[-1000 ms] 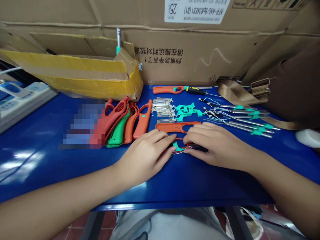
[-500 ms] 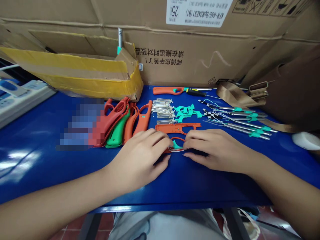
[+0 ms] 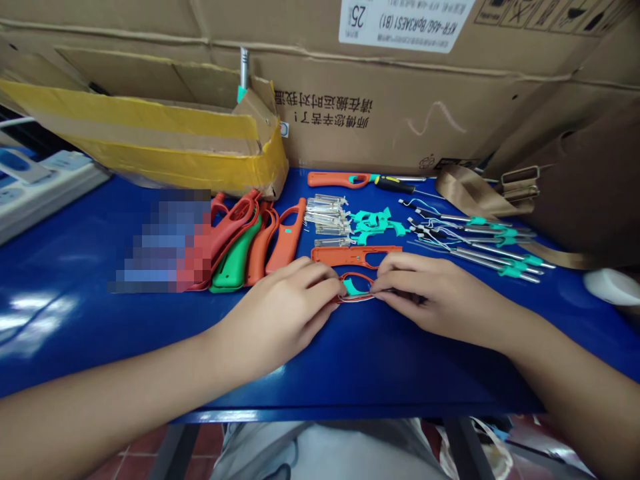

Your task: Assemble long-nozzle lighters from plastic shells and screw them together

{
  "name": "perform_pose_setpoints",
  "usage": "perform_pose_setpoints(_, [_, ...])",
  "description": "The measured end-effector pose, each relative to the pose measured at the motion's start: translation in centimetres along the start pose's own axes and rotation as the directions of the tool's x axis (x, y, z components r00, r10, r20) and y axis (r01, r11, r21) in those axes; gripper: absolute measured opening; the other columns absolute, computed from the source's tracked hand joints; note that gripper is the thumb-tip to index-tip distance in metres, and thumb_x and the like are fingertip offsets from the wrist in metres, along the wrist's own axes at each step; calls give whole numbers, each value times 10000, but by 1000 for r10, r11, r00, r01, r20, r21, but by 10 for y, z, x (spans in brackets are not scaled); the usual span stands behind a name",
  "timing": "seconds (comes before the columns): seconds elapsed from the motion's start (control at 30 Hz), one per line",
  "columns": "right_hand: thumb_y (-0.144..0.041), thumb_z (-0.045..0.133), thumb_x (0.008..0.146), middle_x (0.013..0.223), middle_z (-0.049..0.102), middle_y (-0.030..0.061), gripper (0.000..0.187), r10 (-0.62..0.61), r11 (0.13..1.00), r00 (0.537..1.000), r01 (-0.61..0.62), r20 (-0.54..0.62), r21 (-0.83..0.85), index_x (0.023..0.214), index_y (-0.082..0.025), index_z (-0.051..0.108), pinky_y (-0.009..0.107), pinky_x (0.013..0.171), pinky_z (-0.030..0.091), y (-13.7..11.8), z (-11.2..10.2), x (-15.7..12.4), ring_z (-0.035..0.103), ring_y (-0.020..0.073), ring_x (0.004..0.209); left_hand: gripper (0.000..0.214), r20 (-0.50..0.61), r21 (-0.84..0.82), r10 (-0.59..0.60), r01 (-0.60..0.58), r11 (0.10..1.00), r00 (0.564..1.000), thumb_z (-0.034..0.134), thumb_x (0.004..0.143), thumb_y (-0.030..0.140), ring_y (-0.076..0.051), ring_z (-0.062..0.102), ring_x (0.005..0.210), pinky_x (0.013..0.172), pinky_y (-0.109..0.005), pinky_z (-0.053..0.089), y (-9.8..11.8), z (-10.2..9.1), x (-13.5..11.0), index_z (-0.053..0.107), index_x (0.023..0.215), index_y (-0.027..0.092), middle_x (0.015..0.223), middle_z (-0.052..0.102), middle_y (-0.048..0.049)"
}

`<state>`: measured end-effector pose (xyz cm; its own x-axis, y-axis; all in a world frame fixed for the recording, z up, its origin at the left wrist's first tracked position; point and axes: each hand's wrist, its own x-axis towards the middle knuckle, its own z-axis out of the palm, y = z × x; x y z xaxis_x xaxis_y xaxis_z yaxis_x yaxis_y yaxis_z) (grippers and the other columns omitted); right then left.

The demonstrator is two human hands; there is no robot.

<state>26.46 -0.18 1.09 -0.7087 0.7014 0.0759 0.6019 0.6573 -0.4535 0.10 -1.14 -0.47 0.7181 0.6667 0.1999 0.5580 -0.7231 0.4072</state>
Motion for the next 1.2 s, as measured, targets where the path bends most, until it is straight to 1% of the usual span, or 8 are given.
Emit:
perform_pose_setpoints(0.13, [-197, 540, 1000, 1012, 690, 47, 199, -3, 1000, 1000, 3, -10, 1, 1006, -219, 739, 292, 783, 528, -1, 0, 1, 671, 164, 884, 221, -13, 3, 17, -16, 1000, 1000, 492, 1039, 192, -237, 607, 1029, 912, -409, 547, -1, 1, -1, 693, 1128, 177, 1089, 671, -91])
perform_pose_setpoints(0.27, [-207, 566, 993, 992, 714, 40, 197, 24, 1000, 1000, -24, -14, 17, 1018, -232, 760, 286, 778, 534, -2, 1, 0, 679, 165, 878, 237, -18, -12, 14, -14, 1000, 1000, 496, 1037, 190, -241, 599, 1042, 918, -419, 542, -2, 3, -2, 704, 1151, 194, 1122, 665, -91])
perform_pose_setpoints(0.57, [-199, 584, 985, 964, 715, 22, 178, 57, 998, 998, -58, -23, -13, 984, -227, 760, 286, 760, 517, -4, 3, 1, 679, 164, 859, 182, -31, -134, -95, 90, 987, 995, 531, 998, 149, -261, 587, 1122, 984, -466, 523, 3, 6, -1, 683, 1091, 186, 1250, 647, -91])
perform_pose_setpoints(0.7, [-202, 615, 966, 964, 705, 24, 129, 64, 998, 997, -63, -46, 21, 968, -219, 743, 284, 745, 505, -3, 4, 2, 659, 159, 837, 163, -33, -157, -119, 113, 981, 992, 545, 983, 137, -260, 585, 1130, 996, -471, 517, 4, 7, -1, 678, 1063, 186, 1251, 651, -81])
perform_pose_setpoints(0.9, [-201, 617, 963, 926, 704, 15, 141, 92, 995, 995, -89, -46, 54, 947, -230, 754, 267, 709, 473, -2, 5, 4, 650, 151, 819, 159, -48, -185, -141, 130, 974, 989, 544, 972, 120, -257, 578, 1149, 1000, -464, 508, 4, 10, -1, 661, 1056, 188, 1246, 649, -75])
perform_pose_setpoints(1.0, [-194, 627, 951, 886, 684, 7, 116, 103, 993, 993, -100, -53, 56, 928, -221, 738, 255, 664, 448, -2, 7, 6, 620, 134, 758, 157, -44, -198, -150, 138, 970, 988, 546, 964, 114, -254, 575, 1156, 1004, -456, 503, 5, 10, -1, 657, 1041, 194, 1233, 652, -69])
perform_pose_setpoints(1.1, [-184, 646, 931, 867, 661, -6, 68, 122, 992, 991, -119, -58, 50, 910, -214, 703, 247, 611, 414, -1, 9, 7, 563, 111, 670, 145, -42, -206, -152, 141, 968, 987, 556, 965, 138, -252, 571, 1172, 1021, -454, 493, 6, 11, -1, 658, 1049, 199, 1247, 644, -67])
perform_pose_setpoints(1.2, [-182, 647, 925, 894, 658, -10, 48, 132, 991, 990, -130, -48, 43, 910, -214, 680, 248, 604, 404, -1, 11, 7, 533, 102, 647, 95, -39, -216, -165, 153, 964, 986, 611, 965, 231, -255, 580, 1159, 1010, -452, 495, 8, 11, 1, 667, 1037, 204, 1245, 644, -63])
